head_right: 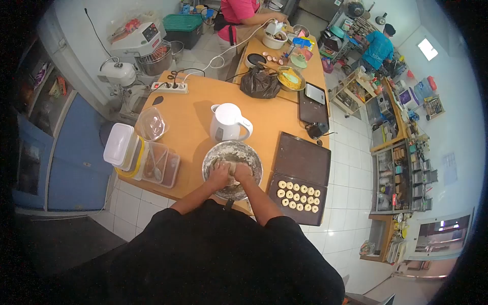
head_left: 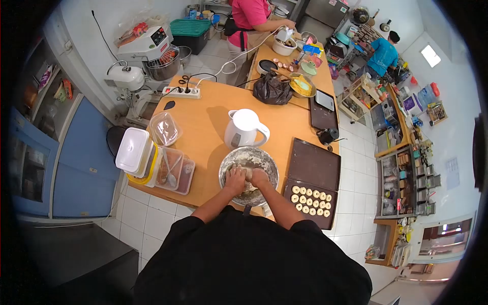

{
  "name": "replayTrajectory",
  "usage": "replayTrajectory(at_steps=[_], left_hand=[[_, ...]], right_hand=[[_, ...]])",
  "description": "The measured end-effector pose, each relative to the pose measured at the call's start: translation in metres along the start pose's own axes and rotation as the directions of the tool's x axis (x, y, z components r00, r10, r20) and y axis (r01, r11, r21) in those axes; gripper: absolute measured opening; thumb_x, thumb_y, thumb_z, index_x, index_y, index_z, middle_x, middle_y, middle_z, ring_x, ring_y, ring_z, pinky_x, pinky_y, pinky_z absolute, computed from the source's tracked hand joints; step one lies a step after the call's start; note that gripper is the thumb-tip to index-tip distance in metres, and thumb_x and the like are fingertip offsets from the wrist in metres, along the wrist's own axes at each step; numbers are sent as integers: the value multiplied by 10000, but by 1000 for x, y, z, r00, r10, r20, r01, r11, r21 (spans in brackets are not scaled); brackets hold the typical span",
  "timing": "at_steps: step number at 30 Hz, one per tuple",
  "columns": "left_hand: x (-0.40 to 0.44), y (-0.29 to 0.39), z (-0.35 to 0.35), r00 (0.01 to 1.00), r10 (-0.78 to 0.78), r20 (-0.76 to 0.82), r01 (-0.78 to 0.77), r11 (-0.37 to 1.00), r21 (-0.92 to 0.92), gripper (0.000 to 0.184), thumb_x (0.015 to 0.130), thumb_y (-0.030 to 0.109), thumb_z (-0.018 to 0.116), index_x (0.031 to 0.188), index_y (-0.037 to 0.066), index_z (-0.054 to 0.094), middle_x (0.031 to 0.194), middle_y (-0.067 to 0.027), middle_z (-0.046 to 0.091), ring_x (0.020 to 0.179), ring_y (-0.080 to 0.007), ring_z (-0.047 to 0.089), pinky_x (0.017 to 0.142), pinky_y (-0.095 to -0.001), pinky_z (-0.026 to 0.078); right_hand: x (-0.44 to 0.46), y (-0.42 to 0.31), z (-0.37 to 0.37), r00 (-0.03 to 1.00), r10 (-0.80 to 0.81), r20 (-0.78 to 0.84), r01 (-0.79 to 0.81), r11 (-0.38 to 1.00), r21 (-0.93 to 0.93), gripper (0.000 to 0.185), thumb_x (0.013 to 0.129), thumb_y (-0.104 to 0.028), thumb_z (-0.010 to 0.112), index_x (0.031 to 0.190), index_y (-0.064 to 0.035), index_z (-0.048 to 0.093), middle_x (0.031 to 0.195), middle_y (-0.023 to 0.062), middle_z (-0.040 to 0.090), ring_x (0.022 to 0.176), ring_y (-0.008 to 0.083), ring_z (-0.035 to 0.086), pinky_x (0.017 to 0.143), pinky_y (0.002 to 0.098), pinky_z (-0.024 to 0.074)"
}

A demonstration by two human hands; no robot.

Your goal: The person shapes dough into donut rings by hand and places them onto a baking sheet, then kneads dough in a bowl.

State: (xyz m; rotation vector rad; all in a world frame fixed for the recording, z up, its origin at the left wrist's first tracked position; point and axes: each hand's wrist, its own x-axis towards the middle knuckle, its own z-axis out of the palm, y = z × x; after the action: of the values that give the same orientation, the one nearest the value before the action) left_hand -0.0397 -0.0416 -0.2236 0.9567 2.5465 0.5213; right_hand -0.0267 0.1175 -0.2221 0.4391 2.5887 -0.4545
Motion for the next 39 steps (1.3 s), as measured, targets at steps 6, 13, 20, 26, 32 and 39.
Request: replayTrajectory(at_steps=[6,13,20,26,32,39], left_hand=[[1,11,1,977,-143,160,135,989,64,963,802,520,664,1528,74,216,1591,-233,138,1466,-461,69,1137,-650,124],[12,34,-4,934,-283,217,297,954,-33,1074,778,636,632,1569,146,94,1621,-205,-27,1458,-488,-106,1115,-699,-7],[11,32,14,942,-300,152,295,954,55,847,883,498,554,1559,169,164,1623,-199,10,1469,-467,-84,1122,-688,-5],[9,36,15,949,-311,44,313,948,-58,608,951,390,447,1500,154,334,1618,-187,82,1479,-441,-62,1140,-657,-6],[12,33,23,949,-316,17,316,948,-48,611,933,415,476,1488,186,362,1613,-187,105,1481,-438,-54,1149,-640,-4],[9,32,17,949,-312,44,315,948,-56,693,862,398,583,1482,178,366,1607,-197,113,1482,-438,-34,1147,-641,27]], right_hand=[[0,2,21,979,-83,-187,68,994,-85,341,833,-311,681,1018,-24,686,1063,233,658,1067,370,625,879,436,534],[-4,9,22,938,-234,-257,219,972,-88,189,830,-189,617,913,-42,702,983,213,653,923,372,674,820,458,555],[-15,7,16,920,-250,-301,251,967,-33,162,803,-161,624,901,-64,710,920,210,668,883,377,670,790,469,558],[-31,-9,-10,962,-162,-219,123,976,-179,158,794,-180,643,866,-72,733,855,215,696,835,373,698,759,475,566],[-49,-11,-22,958,-175,-226,140,977,-162,210,817,-262,655,841,-71,738,842,220,694,843,375,697,754,479,564],[-60,11,-19,926,-254,-280,241,967,-81,274,817,-306,683,864,-43,746,855,188,704,785,387,686,731,456,554]])
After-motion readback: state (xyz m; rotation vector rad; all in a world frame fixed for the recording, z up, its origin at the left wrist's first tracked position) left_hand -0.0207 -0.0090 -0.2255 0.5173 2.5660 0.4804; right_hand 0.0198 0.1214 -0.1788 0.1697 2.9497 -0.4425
